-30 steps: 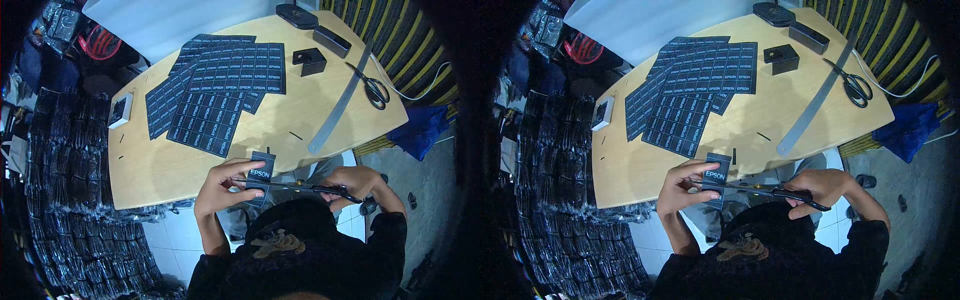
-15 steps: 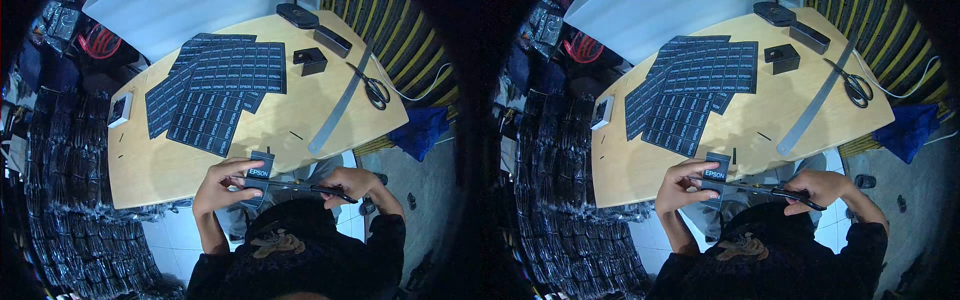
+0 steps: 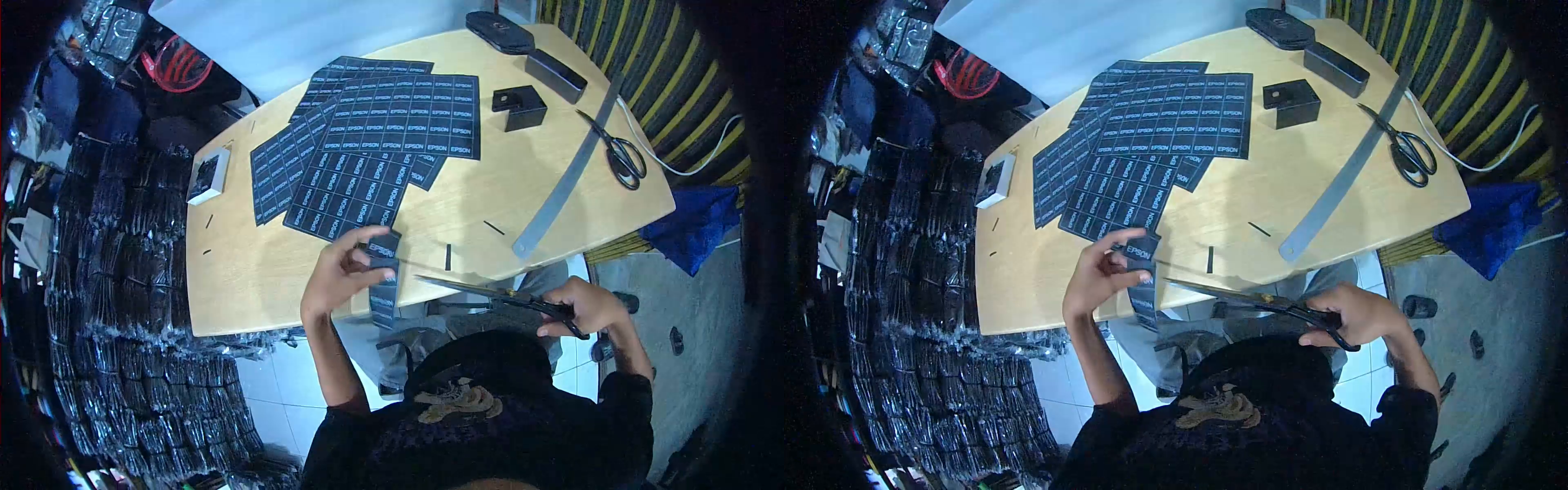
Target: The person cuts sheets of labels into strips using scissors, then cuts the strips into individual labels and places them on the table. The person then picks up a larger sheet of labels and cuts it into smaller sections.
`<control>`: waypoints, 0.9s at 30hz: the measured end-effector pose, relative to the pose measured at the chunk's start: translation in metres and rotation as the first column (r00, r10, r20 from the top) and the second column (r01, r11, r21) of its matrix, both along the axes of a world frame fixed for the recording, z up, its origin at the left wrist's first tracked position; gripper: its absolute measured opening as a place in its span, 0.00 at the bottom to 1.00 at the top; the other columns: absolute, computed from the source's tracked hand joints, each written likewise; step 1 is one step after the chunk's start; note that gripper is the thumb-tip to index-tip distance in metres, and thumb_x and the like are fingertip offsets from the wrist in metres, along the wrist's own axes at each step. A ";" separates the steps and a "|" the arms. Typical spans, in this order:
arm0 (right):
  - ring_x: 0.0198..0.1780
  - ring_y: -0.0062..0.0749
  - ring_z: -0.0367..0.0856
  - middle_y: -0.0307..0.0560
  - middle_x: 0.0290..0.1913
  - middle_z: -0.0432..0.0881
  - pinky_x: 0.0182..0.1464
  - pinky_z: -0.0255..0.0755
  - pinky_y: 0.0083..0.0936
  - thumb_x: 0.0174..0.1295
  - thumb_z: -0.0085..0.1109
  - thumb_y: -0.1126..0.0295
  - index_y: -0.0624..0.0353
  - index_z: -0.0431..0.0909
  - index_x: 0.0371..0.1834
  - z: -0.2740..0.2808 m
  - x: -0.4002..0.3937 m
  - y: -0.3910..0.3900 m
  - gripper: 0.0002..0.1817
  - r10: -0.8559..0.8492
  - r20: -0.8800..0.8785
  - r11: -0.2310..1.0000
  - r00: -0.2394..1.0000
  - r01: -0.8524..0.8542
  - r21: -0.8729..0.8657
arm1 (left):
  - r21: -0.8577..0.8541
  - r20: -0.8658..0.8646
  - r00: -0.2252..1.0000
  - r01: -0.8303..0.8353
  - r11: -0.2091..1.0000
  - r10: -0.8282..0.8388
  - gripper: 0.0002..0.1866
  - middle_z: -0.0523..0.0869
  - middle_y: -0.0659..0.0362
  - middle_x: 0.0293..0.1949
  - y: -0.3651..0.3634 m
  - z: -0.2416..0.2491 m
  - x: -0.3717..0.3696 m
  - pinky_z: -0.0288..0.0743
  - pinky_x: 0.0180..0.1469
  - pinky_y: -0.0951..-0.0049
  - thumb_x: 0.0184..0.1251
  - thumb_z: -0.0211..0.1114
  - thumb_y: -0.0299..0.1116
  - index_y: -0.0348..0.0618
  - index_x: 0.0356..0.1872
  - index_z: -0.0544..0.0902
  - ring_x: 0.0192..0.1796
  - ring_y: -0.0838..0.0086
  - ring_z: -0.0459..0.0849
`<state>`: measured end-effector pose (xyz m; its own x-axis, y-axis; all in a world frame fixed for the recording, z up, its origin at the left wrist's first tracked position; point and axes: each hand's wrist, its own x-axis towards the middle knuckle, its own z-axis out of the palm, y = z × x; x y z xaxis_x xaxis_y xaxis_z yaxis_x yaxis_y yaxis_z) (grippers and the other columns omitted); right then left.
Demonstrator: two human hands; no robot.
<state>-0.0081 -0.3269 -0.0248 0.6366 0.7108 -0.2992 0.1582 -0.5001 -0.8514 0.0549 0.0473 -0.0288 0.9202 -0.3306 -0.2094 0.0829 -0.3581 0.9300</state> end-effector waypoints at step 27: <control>0.24 0.09 0.67 0.32 0.25 0.73 0.26 0.61 0.12 0.47 0.70 0.74 0.65 0.76 0.42 0.013 0.013 0.139 0.19 -0.498 -0.187 0.475 0.847 0.447 0.758 | -0.453 0.286 0.930 -0.080 0.888 0.229 0.41 0.72 0.46 0.56 -0.053 0.044 -0.043 0.75 0.31 0.87 0.38 0.73 0.14 0.35 0.60 0.65 0.29 0.87 0.75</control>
